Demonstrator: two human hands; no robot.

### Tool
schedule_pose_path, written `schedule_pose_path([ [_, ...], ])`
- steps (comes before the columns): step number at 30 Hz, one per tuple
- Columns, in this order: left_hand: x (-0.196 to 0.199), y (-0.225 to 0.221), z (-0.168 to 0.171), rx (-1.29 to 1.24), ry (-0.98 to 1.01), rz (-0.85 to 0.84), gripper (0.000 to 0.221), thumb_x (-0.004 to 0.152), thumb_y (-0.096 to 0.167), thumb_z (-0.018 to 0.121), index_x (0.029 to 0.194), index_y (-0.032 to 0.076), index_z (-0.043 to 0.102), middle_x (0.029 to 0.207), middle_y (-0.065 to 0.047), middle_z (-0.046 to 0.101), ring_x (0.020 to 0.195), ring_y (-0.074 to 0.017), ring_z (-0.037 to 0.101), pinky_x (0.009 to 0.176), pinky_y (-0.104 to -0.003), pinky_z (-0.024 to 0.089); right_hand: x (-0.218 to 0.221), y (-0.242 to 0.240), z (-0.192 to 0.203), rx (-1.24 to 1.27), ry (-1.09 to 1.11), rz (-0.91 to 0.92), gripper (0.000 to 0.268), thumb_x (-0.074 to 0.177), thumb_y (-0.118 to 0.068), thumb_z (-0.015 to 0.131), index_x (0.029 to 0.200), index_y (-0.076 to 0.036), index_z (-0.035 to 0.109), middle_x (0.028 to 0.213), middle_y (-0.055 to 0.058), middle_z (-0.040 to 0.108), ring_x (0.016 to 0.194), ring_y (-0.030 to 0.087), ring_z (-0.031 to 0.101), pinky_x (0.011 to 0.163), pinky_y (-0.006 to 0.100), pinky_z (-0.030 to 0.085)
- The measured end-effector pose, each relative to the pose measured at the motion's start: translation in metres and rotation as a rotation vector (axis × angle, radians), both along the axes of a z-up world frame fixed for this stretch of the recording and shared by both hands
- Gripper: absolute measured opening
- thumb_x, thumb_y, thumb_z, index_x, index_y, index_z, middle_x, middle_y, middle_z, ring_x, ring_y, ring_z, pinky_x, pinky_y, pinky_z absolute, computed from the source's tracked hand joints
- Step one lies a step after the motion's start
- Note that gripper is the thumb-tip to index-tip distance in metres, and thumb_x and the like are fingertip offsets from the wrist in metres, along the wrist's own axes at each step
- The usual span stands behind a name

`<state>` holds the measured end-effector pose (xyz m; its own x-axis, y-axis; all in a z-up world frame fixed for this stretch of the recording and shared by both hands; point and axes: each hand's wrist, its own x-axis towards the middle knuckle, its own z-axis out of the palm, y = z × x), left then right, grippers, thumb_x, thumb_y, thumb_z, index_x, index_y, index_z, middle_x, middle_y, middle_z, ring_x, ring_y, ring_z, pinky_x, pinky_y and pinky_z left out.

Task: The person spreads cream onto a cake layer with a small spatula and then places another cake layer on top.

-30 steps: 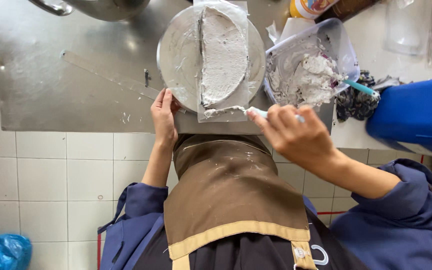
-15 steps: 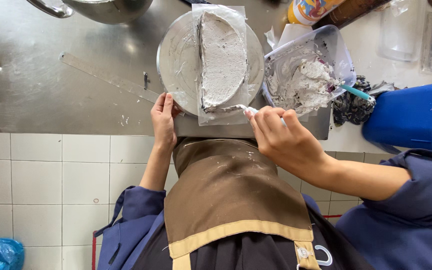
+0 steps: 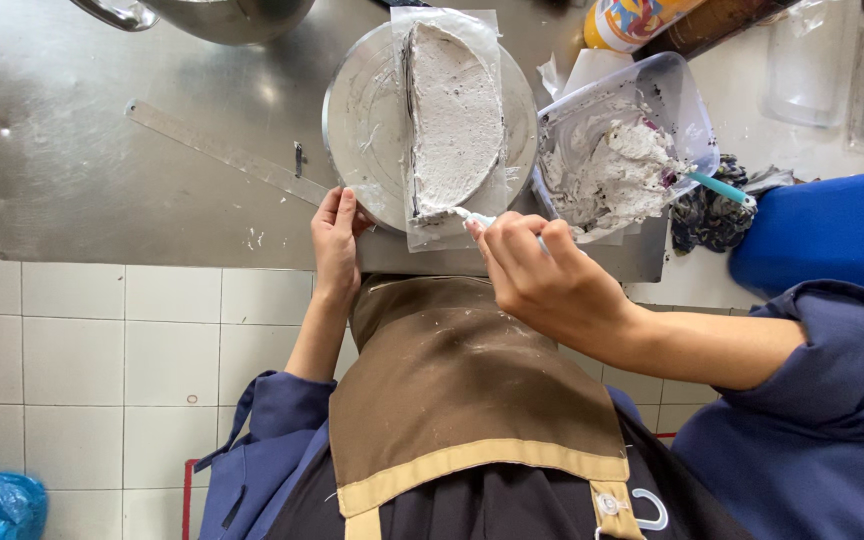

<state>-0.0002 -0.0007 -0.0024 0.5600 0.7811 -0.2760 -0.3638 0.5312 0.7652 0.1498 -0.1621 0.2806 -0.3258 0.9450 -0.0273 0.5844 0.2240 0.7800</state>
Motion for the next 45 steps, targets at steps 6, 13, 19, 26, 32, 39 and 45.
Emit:
schedule_pose_path([
  [6,0.000,-0.002,0.006,-0.017,0.039,-0.007,0.021,0.106,0.022,0.058,0.107,0.003,0.065,0.088,0.001,0.066,0.075,-0.0061,0.059,0.074,-0.024,0.054,-0.007,-0.006,0.007,-0.107,-0.034,-0.091,0.025,0.101,-0.022,0.061,0.107,-0.004,0.077,0.081,0.000,0.059,0.081,0.014,0.053,0.071,0.028,0.037],
  [13,0.000,-0.004,0.001,-0.030,-0.028,0.004,0.018,0.109,0.020,0.059,0.104,0.003,0.064,0.085,0.003,0.061,0.074,-0.0053,0.056,0.071,-0.024,0.053,-0.010,-0.011,0.013,-0.001,0.039,-0.090,0.027,0.097,-0.023,0.063,0.114,-0.009,0.078,0.083,0.000,0.060,0.079,0.014,0.051,0.071,0.028,0.038],
  [19,-0.001,-0.004,0.004,-0.033,-0.001,0.005,0.018,0.108,0.020,0.058,0.104,0.004,0.064,0.083,0.003,0.061,0.073,-0.0047,0.056,0.069,-0.022,0.051,-0.008,-0.006,0.005,-0.008,0.036,-0.096,0.022,0.099,-0.024,0.063,0.104,-0.007,0.077,0.081,-0.001,0.058,0.082,0.014,0.052,0.072,0.028,0.037],
  [26,0.000,-0.007,0.003,-0.032,0.001,0.012,0.017,0.109,0.019,0.058,0.103,0.004,0.063,0.085,0.003,0.062,0.074,-0.0039,0.055,0.069,-0.021,0.048,-0.010,-0.010,0.013,-0.012,0.016,-0.092,0.022,0.105,-0.024,0.064,0.098,-0.006,0.075,0.083,0.000,0.059,0.083,0.015,0.052,0.074,0.029,0.038],
  [32,-0.001,-0.007,0.005,-0.003,0.016,-0.010,0.018,0.109,0.019,0.057,0.102,0.005,0.064,0.084,0.003,0.062,0.074,-0.0038,0.055,0.070,-0.022,0.050,-0.010,0.000,0.010,0.004,0.049,-0.084,0.027,0.100,-0.024,0.062,0.109,-0.004,0.078,0.081,0.000,0.057,0.082,0.014,0.050,0.072,0.029,0.036],
  [39,-0.002,-0.011,-0.001,-0.005,-0.009,-0.014,0.018,0.110,0.019,0.057,0.100,0.005,0.063,0.086,0.003,0.063,0.075,-0.0043,0.056,0.073,-0.023,0.052,-0.010,0.002,0.020,-0.172,-0.065,-0.126,0.022,0.091,-0.022,0.060,0.087,-0.005,0.074,0.078,0.004,0.058,0.079,0.017,0.052,0.069,0.030,0.037],
  [45,-0.002,-0.011,0.000,-0.001,0.005,-0.008,0.018,0.110,0.019,0.056,0.100,0.005,0.063,0.086,0.003,0.063,0.075,-0.0042,0.056,0.073,-0.022,0.051,-0.016,0.004,0.025,-0.100,-0.094,-0.059,0.023,0.094,-0.021,0.058,0.089,-0.003,0.072,0.076,0.004,0.055,0.076,0.017,0.049,0.070,0.029,0.036],
])
